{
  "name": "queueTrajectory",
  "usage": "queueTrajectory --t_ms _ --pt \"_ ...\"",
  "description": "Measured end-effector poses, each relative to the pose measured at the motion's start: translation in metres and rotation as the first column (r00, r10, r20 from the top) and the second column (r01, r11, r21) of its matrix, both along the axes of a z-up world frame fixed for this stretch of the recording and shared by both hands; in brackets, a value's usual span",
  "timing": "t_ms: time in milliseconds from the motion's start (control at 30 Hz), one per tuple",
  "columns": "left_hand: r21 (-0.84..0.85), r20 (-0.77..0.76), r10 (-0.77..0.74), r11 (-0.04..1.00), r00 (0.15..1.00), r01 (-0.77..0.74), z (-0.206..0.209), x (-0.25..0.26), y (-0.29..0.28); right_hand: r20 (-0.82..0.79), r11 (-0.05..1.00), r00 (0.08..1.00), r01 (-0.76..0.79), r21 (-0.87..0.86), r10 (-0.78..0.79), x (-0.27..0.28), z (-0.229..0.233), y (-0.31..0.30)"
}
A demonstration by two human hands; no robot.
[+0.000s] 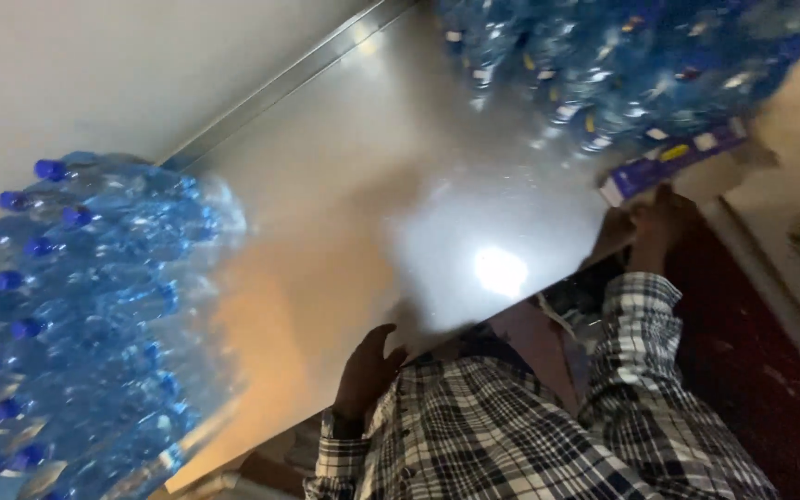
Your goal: Manually applying adhesive labels to plastic water bottles on a production workbench.
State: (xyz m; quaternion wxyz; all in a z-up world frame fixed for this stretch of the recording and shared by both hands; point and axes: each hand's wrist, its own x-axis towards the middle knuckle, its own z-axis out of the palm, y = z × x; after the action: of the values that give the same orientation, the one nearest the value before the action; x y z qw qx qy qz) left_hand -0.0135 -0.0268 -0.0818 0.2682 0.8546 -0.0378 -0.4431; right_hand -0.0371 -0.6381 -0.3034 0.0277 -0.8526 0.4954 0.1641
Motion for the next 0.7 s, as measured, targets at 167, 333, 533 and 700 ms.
queueTrajectory --t_ms 167,333,533,700 --pt "-0.031 -0.003 -0.001 1.0 1.0 0.0 0.031 0.014 -0.013 0.509 0.606 0.329 0.42 0.676 -0.795 0.048 0.028 0.004" --pt "-0.035 0.02 0.034 0.999 0.999 -0.034 0.032 0.011 -0.002 0.414 0.409 0.102 0.484 0.774 -0.905 0.066 0.062 0.021" --pt "-0.028 0.051 0.057 0.998 0.997 -0.056 0.014 0.004 0.013 0.397 0.5 0.305 0.567 0.655 -0.866 0.073 0.016 -0.006" --pt "-0.042 0.029 0.103 0.994 0.994 -0.102 0.018 0.002 0.014 0.086 0.876 0.907 0.368 0.313 -0.412 0.064 0.028 -0.007"
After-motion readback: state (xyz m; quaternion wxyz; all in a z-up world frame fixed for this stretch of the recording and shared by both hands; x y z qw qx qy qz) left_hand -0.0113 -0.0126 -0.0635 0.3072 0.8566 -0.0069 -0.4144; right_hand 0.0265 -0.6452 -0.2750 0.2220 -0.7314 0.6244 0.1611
